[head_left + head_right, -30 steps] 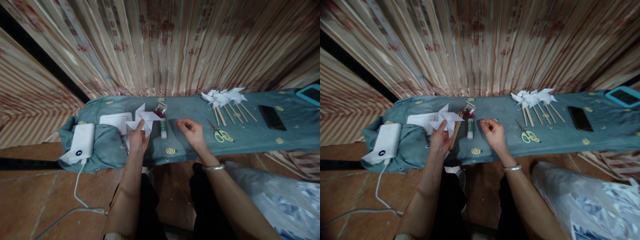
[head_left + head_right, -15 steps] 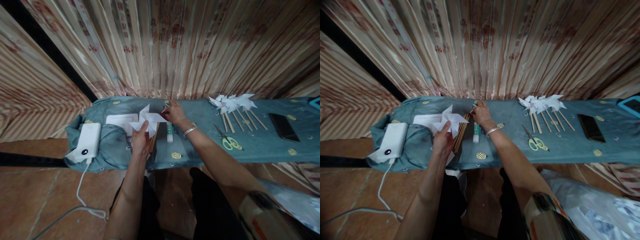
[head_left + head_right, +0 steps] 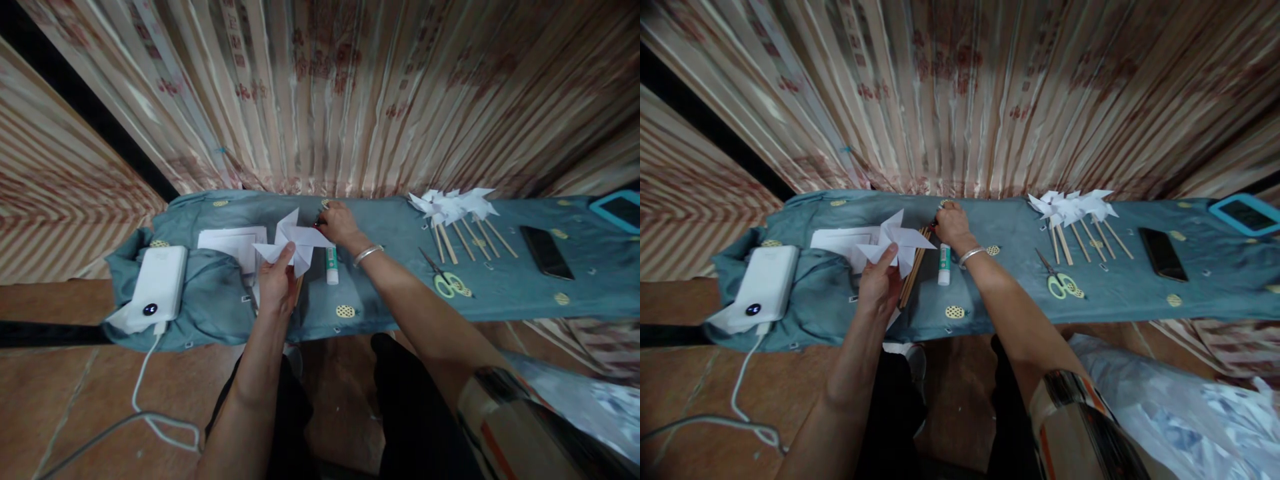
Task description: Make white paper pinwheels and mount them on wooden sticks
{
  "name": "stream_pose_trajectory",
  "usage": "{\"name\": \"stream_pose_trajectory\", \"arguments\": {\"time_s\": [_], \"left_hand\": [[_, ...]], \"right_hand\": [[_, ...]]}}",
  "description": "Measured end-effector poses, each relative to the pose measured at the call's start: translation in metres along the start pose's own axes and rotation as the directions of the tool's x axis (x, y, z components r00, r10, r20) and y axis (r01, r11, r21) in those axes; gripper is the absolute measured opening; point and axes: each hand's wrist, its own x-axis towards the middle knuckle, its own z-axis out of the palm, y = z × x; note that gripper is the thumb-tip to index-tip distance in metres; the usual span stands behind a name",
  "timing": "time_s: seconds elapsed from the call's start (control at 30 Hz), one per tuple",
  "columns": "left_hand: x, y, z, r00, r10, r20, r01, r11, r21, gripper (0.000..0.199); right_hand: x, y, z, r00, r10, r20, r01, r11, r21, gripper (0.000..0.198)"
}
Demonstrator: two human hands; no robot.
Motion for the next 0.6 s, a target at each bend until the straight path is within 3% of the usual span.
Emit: {"name": "stream_pose_trajectory", "arguments": {"time_s": [0.3, 0.6], "left_hand": [[-0.0015, -0.0013, 0.0031, 1.0, 0.019, -0.002, -0.019, 1.0, 0.017, 0.038], [-0.0026, -0.0029, 0.0087, 1.0, -0.01, -0.026, 0.011, 0.999, 0.041, 0.022]], "right_hand": [[0.0039, -0.0028, 0.0038, 1.0, 0.006, -0.012, -0.006, 1.0, -0.018, 0.03], [0.0068, -0.0018, 0.0076, 0.999, 0.016, -0.038, -0.016, 1.0, -0.002, 0.031]]}}
